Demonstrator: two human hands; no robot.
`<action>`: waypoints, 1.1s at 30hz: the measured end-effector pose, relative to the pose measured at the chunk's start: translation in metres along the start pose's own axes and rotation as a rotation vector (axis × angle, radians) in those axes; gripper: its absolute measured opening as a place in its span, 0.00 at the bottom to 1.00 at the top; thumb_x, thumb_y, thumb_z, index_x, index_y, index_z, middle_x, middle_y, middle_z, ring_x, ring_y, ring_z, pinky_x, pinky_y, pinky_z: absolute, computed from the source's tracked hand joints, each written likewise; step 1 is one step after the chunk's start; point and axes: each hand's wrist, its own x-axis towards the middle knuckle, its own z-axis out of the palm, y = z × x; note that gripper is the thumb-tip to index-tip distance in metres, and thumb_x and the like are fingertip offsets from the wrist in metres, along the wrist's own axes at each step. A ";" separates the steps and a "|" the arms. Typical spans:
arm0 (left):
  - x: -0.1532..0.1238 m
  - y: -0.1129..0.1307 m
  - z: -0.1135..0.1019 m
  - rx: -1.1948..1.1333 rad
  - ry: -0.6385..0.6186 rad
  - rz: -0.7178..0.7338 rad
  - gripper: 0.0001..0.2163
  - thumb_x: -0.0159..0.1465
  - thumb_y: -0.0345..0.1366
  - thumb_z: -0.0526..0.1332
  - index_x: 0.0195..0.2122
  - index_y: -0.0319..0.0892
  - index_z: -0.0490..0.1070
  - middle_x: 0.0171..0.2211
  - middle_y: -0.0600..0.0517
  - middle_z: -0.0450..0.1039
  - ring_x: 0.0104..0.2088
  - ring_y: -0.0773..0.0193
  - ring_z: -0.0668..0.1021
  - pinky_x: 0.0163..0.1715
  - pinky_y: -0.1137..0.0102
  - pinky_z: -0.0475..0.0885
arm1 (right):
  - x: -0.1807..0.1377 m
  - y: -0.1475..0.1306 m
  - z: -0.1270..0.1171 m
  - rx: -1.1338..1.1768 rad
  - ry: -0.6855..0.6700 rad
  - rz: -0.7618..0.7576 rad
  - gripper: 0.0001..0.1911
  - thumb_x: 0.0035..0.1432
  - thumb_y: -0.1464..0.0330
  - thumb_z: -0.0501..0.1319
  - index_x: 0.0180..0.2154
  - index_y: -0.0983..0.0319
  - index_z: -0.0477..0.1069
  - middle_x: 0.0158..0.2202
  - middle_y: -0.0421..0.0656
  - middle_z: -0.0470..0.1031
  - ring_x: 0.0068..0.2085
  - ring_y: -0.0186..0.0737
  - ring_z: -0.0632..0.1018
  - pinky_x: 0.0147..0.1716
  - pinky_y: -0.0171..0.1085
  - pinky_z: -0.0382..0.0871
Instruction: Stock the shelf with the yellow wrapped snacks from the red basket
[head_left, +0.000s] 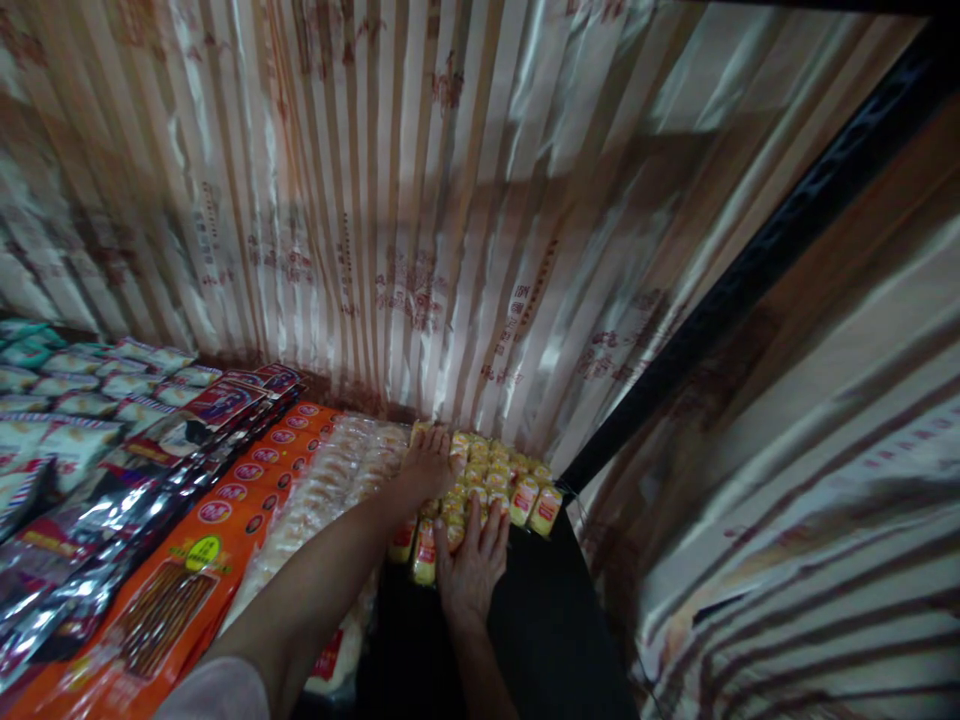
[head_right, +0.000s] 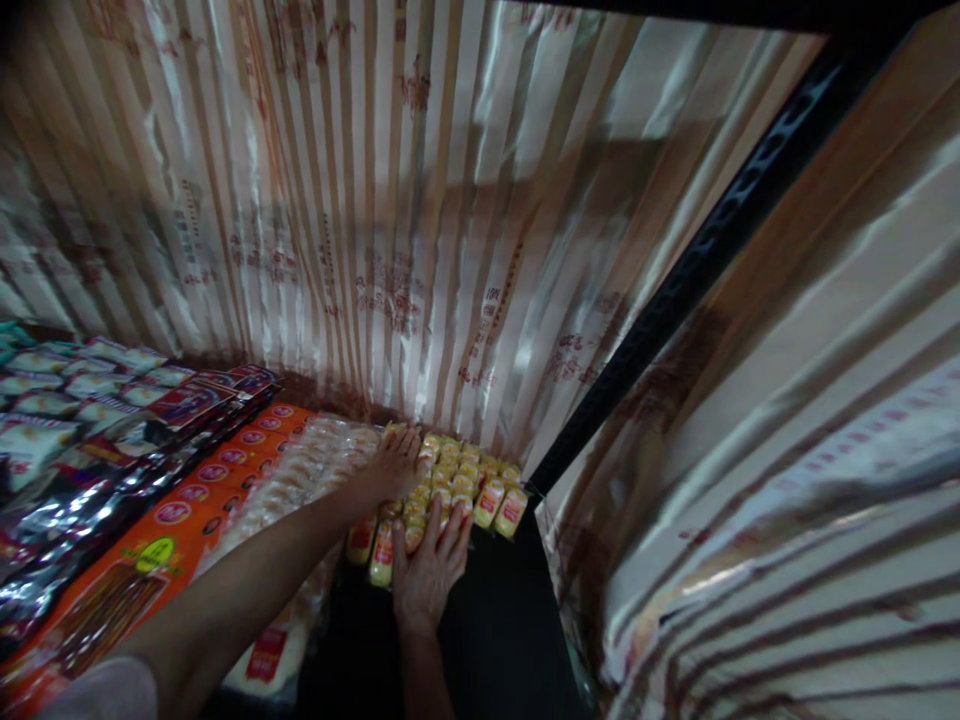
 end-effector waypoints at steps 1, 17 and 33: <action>0.001 0.001 -0.003 -0.004 -0.007 -0.008 0.24 0.66 0.41 0.44 0.57 0.31 0.60 0.59 0.37 0.57 0.61 0.50 0.59 0.58 0.52 0.53 | 0.000 0.001 0.001 -0.001 -0.001 -0.002 0.36 0.57 0.48 0.46 0.60 0.63 0.53 0.64 0.55 0.46 0.63 0.58 0.47 0.51 0.58 0.55; 0.001 0.021 -0.009 -0.004 0.001 0.163 0.24 0.66 0.41 0.42 0.60 0.35 0.54 0.62 0.43 0.53 0.63 0.55 0.53 0.61 0.53 0.48 | -0.001 -0.001 -0.002 -0.001 -0.041 0.036 0.36 0.57 0.48 0.47 0.60 0.62 0.54 0.64 0.54 0.46 0.63 0.57 0.48 0.51 0.57 0.55; 0.002 0.053 -0.021 -0.046 -0.101 0.185 0.26 0.67 0.44 0.36 0.61 0.35 0.51 0.64 0.45 0.47 0.64 0.59 0.49 0.62 0.57 0.43 | -0.004 0.002 0.000 -0.055 -0.067 0.033 0.34 0.57 0.49 0.46 0.54 0.67 0.61 0.62 0.58 0.51 0.63 0.55 0.48 0.52 0.55 0.54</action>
